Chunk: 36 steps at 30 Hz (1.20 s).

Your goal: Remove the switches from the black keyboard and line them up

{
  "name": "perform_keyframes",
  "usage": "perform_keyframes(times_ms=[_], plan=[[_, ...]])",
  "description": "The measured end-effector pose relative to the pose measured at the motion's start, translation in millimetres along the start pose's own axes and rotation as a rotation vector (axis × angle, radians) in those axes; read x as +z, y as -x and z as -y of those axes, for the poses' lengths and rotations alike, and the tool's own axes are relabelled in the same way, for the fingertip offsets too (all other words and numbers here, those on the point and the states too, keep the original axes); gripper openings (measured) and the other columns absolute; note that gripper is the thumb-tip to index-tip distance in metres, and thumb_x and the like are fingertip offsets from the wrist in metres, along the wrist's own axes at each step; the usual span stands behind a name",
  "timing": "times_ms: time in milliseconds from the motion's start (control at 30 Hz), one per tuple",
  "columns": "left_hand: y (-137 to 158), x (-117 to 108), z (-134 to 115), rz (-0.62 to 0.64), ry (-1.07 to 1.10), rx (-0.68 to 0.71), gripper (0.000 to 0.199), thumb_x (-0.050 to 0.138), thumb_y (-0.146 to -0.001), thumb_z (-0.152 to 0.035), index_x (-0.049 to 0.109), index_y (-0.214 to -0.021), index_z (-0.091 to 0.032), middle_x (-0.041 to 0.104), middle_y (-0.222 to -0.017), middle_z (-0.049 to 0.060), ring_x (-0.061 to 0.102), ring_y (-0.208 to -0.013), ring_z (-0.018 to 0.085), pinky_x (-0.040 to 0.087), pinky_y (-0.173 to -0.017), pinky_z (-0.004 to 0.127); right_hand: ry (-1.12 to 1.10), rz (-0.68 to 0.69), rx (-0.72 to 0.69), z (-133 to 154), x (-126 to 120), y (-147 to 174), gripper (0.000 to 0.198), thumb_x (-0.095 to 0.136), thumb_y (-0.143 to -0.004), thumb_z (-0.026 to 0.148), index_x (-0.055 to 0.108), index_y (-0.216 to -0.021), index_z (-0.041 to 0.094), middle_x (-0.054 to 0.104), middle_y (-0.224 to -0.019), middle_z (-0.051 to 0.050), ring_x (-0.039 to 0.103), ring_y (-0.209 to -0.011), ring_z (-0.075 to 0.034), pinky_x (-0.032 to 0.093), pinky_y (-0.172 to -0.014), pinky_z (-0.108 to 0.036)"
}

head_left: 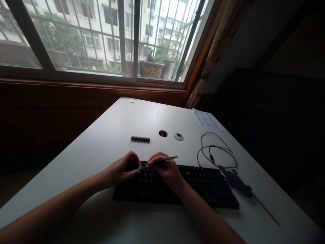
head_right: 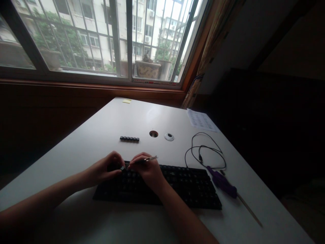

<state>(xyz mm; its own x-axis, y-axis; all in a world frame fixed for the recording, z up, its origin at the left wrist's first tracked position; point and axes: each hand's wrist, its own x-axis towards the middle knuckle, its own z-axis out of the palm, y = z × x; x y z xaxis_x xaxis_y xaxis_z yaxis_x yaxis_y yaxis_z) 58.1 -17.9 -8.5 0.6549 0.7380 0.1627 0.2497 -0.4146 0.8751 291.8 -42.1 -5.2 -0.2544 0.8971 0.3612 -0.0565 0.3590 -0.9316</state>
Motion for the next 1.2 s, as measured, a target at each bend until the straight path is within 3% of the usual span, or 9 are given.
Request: perform_keyframes(times_ms=[100,233,333,533,667,800,933,1000,1200], plan=[[0,-2,3,-0.033,0.083,0.015,0.021,0.059,-0.094,-0.033,0.053,-0.108,-0.018,0.064,-0.101,0.007,0.062,-0.089,0.019,0.051,-0.080,0.035,0.037,-0.028,-0.010,-1,-2,1,0.004,0.074,-0.082,0.024,0.073,-0.085,0.023,0.066,-0.089,-0.003,0.065,-0.074,-0.015,0.057,-0.070,-0.032],[-2,-5,8,-0.107,0.276,0.046,0.020,0.058,-0.096,-0.033,0.055,-0.107,-0.017,0.064,-0.102,0.008,0.062,-0.096,0.021,0.049,-0.083,0.035,0.026,-0.036,0.044,-3,-3,2,0.018,0.071,-0.083,0.022,0.070,-0.101,0.024,0.069,-0.090,-0.003,0.066,-0.083,-0.018,0.055,-0.076,-0.034],[-4,-9,7,-0.158,0.362,-0.017,0.020,0.060,-0.095,-0.034,0.055,-0.105,-0.017,0.067,-0.101,0.008,0.062,-0.098,0.022,0.049,-0.082,0.035,0.046,-0.039,0.043,-2,-3,2,0.021,0.067,-0.085,0.022,0.068,-0.105,0.025,0.068,-0.090,-0.003,0.065,-0.084,-0.018,0.054,-0.077,-0.034],[-2,-13,2,-0.213,0.405,-0.153,0.025,0.062,-0.093,-0.036,0.060,-0.108,-0.017,0.068,-0.099,0.007,0.063,-0.095,0.022,0.050,-0.084,0.037,0.242,-0.143,-0.038,3,-7,3,0.021,0.055,-0.083,0.010,0.071,-0.083,0.024,0.057,-0.093,-0.003,0.056,-0.089,-0.018,0.048,-0.081,-0.034],[-3,-13,8,-0.242,0.468,-0.202,0.029,0.064,-0.092,-0.038,0.062,-0.111,-0.017,0.067,-0.103,0.009,0.063,-0.092,0.020,0.051,-0.082,0.036,0.245,-0.221,-0.067,4,-8,3,0.024,0.050,-0.078,0.004,0.064,-0.069,0.022,0.056,-0.092,-0.004,0.055,-0.088,-0.019,0.046,-0.079,-0.034],[-5,-13,13,-0.256,0.545,-0.192,0.027,0.063,-0.092,-0.038,0.061,-0.109,-0.016,0.068,-0.102,0.009,0.063,-0.086,0.018,0.051,-0.079,0.034,0.158,-0.212,-0.062,3,-6,3,0.024,0.046,-0.079,0.004,0.056,-0.066,0.021,0.057,-0.079,-0.002,0.055,-0.077,-0.018,0.044,-0.072,-0.033],[-5,-14,10,-0.241,0.548,-0.196,0.022,0.065,-0.092,-0.036,0.063,-0.099,-0.015,0.070,-0.097,0.007,0.062,-0.081,0.016,0.050,-0.076,0.031,0.095,-0.208,-0.006,-1,-4,5,0.021,0.043,-0.086,0.010,0.051,-0.069,0.022,0.049,-0.070,0.001,0.042,-0.059,-0.014,0.036,-0.057,-0.029],[-5,-14,7,-0.231,0.538,-0.195,0.021,0.066,-0.091,-0.035,0.063,-0.098,-0.015,0.070,-0.094,0.006,0.062,-0.080,0.015,0.049,-0.075,0.029,0.101,-0.194,0.003,-1,-4,7,0.020,0.042,-0.085,0.010,0.051,-0.071,0.021,0.047,-0.069,0.001,0.039,-0.058,-0.013,0.034,-0.056,-0.028],[-3,-13,5,-0.206,0.479,-0.166,0.022,0.064,-0.092,-0.036,0.064,-0.100,-0.015,0.070,-0.097,0.006,0.063,-0.082,0.016,0.050,-0.076,0.029,0.202,-0.090,-0.068,7,-3,9,0.024,0.046,-0.076,0.004,0.059,-0.087,0.021,0.053,-0.079,0.000,0.050,-0.071,-0.014,0.041,-0.063,-0.028]])
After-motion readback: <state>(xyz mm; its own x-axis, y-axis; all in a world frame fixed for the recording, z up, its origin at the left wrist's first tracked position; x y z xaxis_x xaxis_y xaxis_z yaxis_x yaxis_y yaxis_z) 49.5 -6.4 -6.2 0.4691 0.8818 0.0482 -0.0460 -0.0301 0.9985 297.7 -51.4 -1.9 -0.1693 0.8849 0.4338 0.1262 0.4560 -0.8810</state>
